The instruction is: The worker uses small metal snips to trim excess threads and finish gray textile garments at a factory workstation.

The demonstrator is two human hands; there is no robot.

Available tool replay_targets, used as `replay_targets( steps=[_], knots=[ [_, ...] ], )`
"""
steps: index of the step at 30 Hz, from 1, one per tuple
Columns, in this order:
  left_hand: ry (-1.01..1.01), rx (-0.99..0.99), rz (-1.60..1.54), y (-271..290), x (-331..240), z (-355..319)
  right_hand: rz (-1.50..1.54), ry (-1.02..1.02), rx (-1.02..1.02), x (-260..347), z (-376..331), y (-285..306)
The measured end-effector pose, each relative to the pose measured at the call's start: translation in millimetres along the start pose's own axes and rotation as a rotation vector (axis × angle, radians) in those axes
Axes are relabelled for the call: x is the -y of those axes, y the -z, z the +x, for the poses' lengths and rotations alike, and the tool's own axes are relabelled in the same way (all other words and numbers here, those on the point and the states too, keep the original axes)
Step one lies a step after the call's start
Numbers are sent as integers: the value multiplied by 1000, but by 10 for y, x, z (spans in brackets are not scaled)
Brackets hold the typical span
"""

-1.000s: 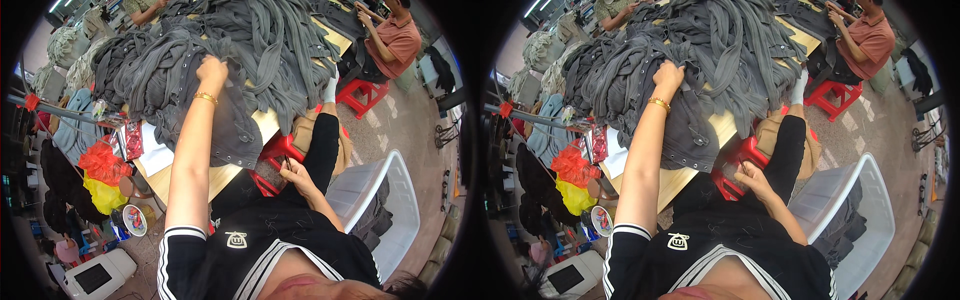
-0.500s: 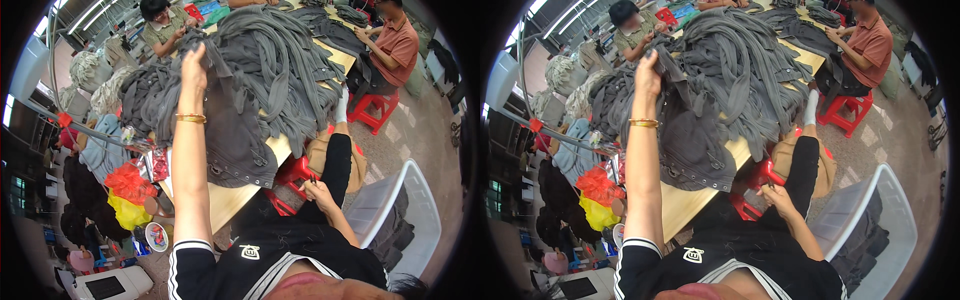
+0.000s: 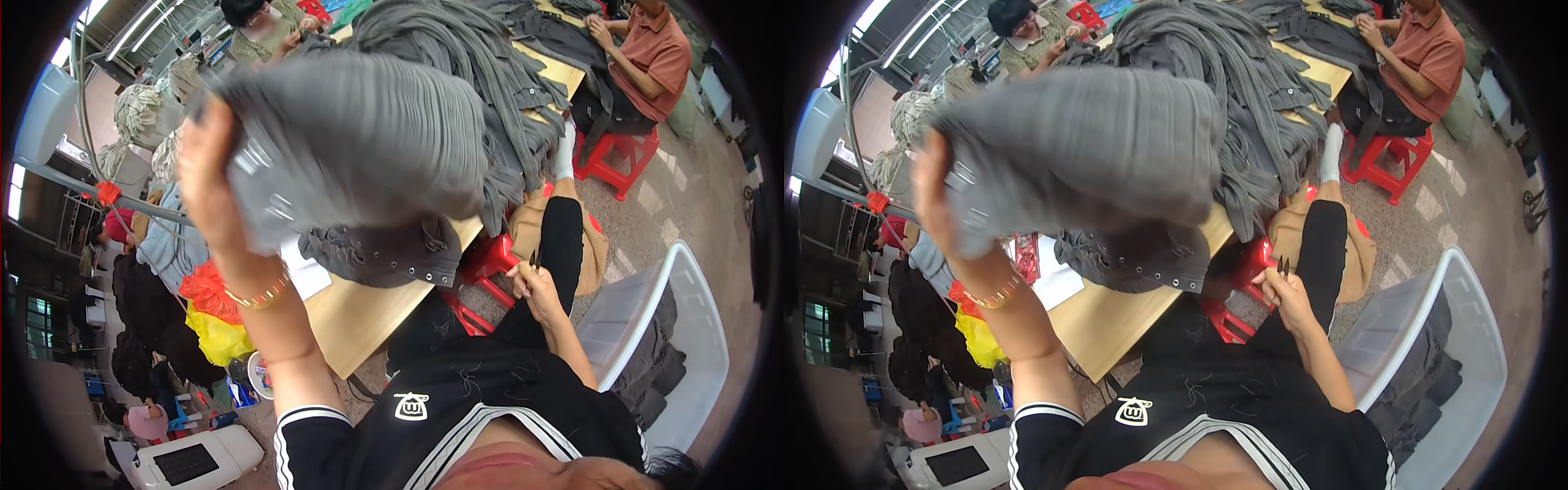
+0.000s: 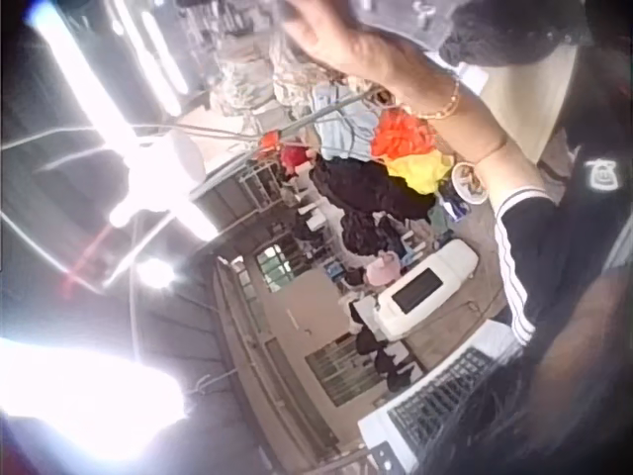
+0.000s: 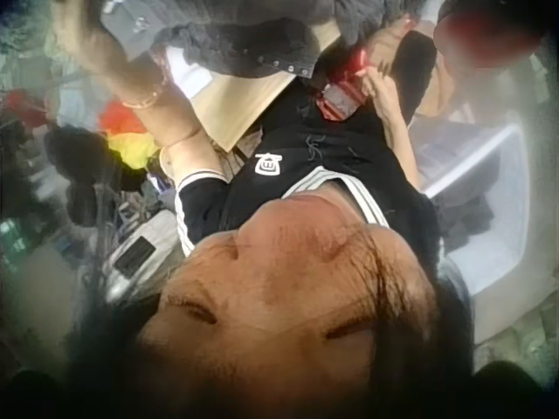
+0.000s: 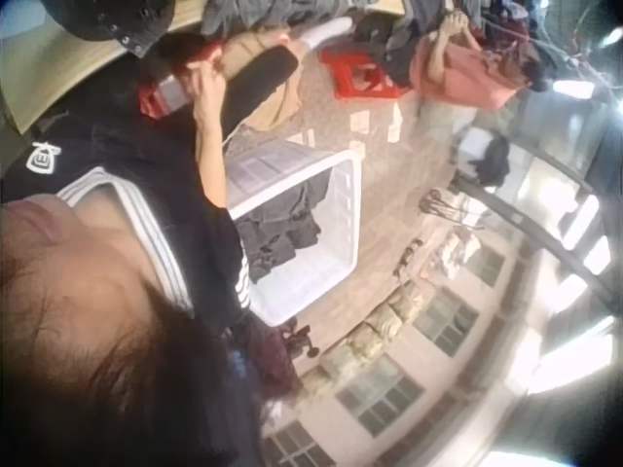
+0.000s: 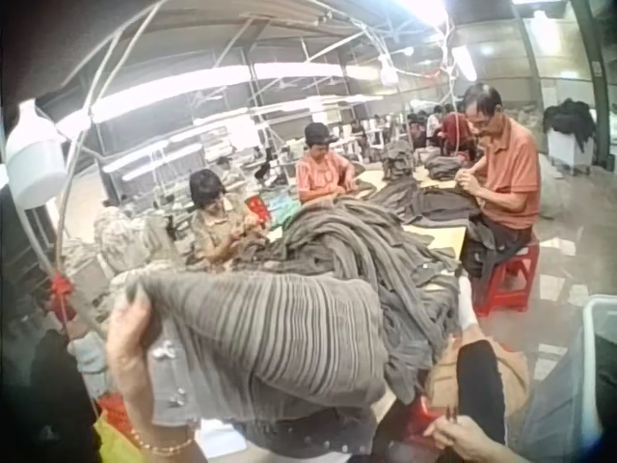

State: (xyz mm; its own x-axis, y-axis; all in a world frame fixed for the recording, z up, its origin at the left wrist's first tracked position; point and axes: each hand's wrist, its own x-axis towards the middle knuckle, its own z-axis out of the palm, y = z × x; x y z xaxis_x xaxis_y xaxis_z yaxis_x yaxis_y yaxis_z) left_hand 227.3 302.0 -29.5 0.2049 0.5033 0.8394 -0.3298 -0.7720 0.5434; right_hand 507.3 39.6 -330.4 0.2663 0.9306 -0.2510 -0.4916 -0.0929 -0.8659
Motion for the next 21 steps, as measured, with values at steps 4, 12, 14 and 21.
replay_targets(
  steps=[4, 12, 14, 21],
  knots=[
    [922, -53, -542, 153, 309, -1261, -81, -3, -72, -18, -38, 139],
    [1197, -299, -386, 420, 409, -2578, -95, -99, 31, -140, 16, 51],
    [1230, -274, -387, 364, 388, -2659, -157, -128, 46, -222, 68, -22],
    [1320, -101, -274, 133, 487, -2726, -313, 10, 261, -35, 200, -514]
  ],
)
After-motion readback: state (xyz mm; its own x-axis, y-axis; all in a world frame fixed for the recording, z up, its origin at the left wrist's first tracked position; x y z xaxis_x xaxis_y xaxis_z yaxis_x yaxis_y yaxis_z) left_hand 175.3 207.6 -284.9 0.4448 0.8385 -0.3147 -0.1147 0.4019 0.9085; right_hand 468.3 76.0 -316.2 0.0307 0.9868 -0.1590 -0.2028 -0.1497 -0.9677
